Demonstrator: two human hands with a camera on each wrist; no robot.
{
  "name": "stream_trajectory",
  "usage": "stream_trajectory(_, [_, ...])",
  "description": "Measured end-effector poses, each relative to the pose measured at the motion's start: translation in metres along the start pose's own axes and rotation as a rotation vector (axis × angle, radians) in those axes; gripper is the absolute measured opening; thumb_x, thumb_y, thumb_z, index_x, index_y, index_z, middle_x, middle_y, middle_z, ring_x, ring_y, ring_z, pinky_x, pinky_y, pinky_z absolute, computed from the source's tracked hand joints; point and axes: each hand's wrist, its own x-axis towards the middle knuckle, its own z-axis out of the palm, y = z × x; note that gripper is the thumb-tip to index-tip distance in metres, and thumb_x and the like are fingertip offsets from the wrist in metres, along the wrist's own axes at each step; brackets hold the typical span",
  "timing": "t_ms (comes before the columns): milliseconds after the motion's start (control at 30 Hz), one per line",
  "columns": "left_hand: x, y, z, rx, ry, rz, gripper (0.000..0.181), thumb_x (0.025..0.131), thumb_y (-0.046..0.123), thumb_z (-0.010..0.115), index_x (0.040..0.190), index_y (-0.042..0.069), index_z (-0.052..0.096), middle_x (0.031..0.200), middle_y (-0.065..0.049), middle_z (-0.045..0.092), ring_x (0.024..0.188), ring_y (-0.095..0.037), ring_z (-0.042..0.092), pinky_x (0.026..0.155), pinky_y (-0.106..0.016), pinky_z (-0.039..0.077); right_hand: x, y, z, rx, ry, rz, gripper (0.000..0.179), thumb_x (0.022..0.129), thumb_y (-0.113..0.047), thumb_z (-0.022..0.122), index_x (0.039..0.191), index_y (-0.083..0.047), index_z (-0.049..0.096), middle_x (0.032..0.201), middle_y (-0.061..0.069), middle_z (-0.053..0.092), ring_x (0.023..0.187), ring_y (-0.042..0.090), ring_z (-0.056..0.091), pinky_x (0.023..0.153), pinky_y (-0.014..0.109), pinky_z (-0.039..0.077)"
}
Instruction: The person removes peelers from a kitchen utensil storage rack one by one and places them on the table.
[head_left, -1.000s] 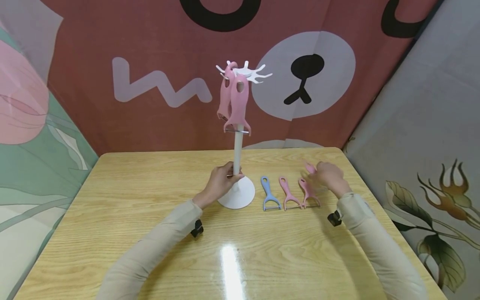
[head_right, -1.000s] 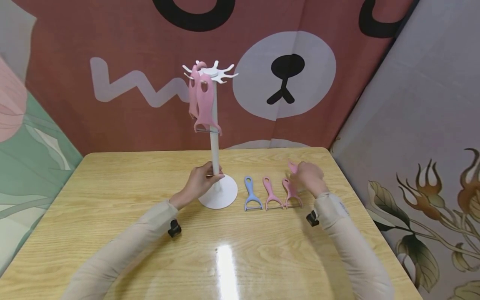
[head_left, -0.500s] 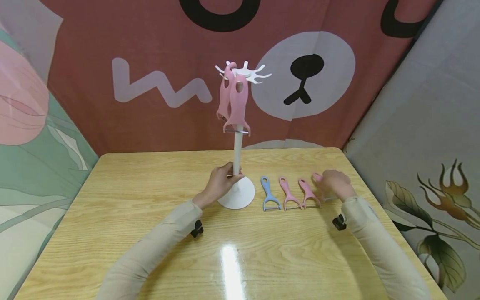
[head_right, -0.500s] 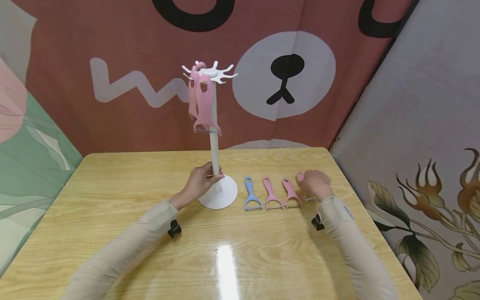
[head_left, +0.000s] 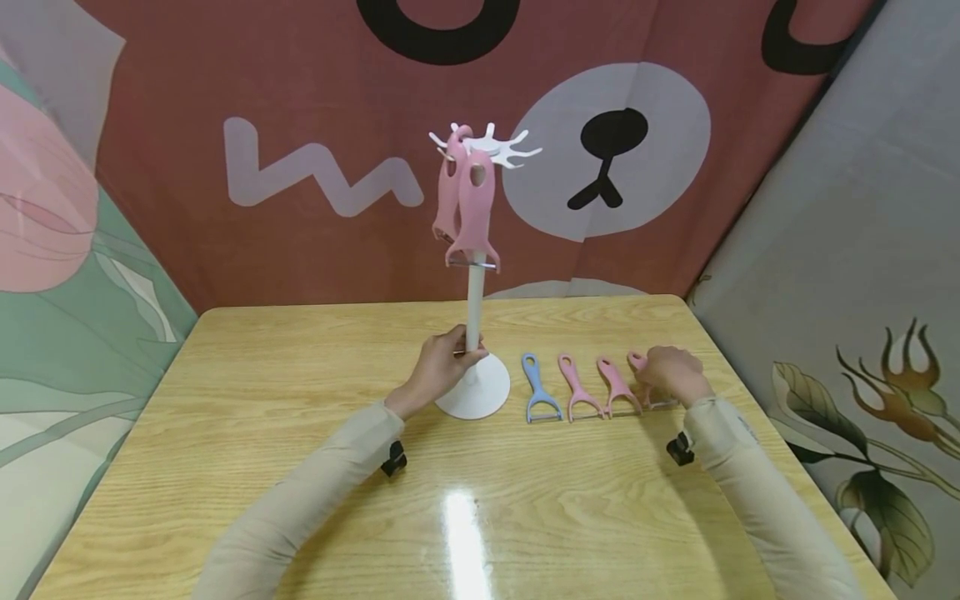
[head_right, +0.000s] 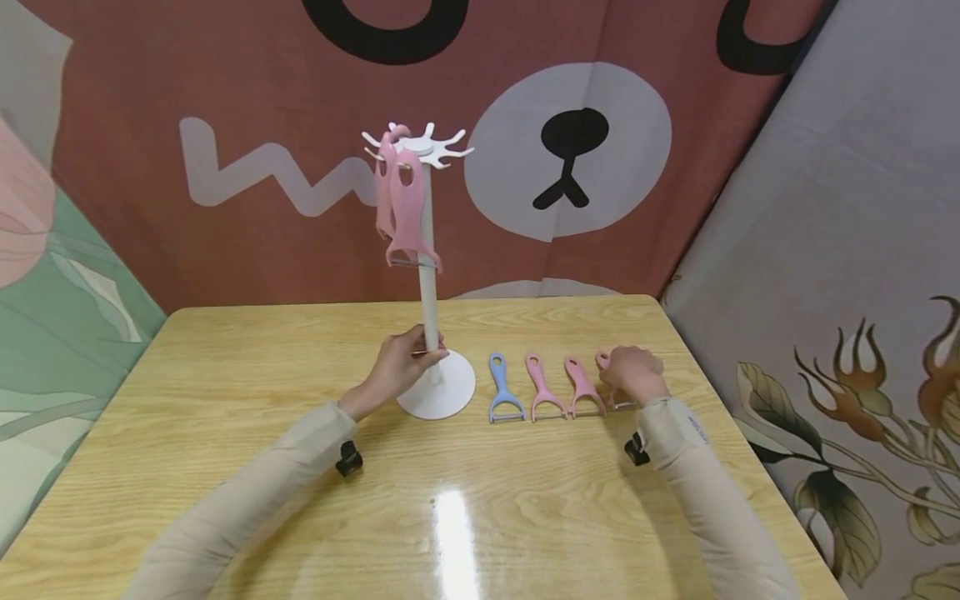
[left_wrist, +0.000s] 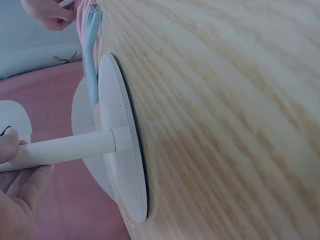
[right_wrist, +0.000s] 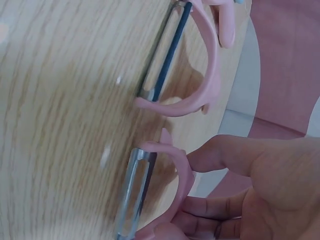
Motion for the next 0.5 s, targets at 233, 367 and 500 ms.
stream_trajectory(233, [-0.0001,-0.0001,0.0005,0.011,0.007,0.0,0.021,0.092,0.015,0.071,0.105,0.0,0.065,0.095,-0.009,0.073,0.091,-0.022,0.072,0.077,-0.027,0.058,-0.0007,0.0022,0.0015,-0.003,-0.007,-0.011,0.02,0.087,-0.02,0.06,0.076,-0.006,0.069,0.084,0.019,0.063,0.069,0.033,0.057,0.06,0.044,0.048])
stream_trajectory(367, [0.0002,0.0002,-0.0001,0.006,-0.001,-0.015,0.022,0.092,0.015,0.072,0.106,-0.001,0.065,0.096,-0.009,0.073,0.092,-0.022,0.072,0.078,-0.026,0.058,-0.0014,0.0025,0.0001,-0.005,-0.005,-0.024,0.024,0.089,-0.02,0.057,0.072,-0.008,0.07,0.083,0.019,0.063,0.069,0.033,0.057,0.061,0.045,0.049])
stream_trajectory(500, [0.0005,-0.0006,-0.0001,0.009,-0.003,-0.011,0.025,0.092,0.015,0.072,0.106,-0.004,0.065,0.096,-0.01,0.073,0.091,-0.021,0.072,0.078,-0.025,0.058,-0.0017,0.0024,-0.0006,-0.016,-0.019,-0.026,0.022,0.088,-0.02,0.057,0.073,-0.008,0.066,0.083,0.018,0.063,0.071,0.033,0.057,0.065,0.047,0.05])
